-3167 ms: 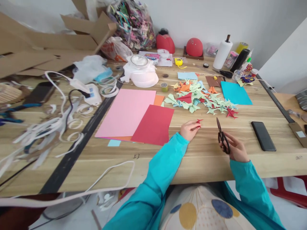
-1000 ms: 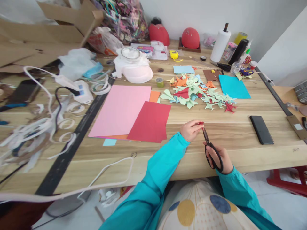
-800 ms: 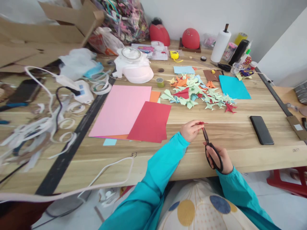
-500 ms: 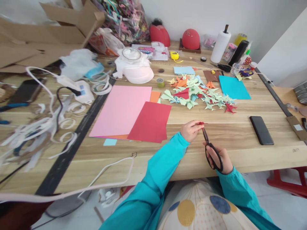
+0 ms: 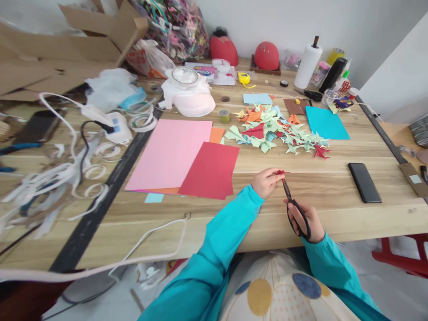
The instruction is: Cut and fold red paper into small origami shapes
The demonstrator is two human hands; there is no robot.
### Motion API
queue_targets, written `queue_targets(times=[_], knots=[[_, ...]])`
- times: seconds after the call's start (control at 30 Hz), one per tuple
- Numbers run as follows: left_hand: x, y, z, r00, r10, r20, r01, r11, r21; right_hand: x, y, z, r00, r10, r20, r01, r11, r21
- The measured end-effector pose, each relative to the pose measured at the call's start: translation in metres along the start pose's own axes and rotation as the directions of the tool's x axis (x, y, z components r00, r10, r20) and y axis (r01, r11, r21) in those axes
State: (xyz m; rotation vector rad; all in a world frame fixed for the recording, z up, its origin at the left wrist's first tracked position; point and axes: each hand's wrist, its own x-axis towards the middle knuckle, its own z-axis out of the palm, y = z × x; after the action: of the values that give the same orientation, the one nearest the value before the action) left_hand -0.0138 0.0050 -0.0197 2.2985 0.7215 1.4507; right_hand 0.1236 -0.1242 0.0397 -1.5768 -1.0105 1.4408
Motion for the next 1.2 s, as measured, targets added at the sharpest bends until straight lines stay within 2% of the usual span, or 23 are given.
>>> queue_targets(times=[0.7, 1.2], knots=[[0.0004, 0.0004, -0.0001, 1.0, 0.022, -0.008, -0.022, 1.0, 0.008, -0.0009, -0.0003, 0.002, 1.0, -0.002, -0.018, 0.002, 1.0, -0.024], [-0.0012, -0.0011, 0.002, 1.0, 0.013, -0.014, -0.013, 1.0, 0.01, -0.0019, -0.0038, 0.0038, 1.0, -0.014, 0.015, 0.014, 0.999, -0.041]])
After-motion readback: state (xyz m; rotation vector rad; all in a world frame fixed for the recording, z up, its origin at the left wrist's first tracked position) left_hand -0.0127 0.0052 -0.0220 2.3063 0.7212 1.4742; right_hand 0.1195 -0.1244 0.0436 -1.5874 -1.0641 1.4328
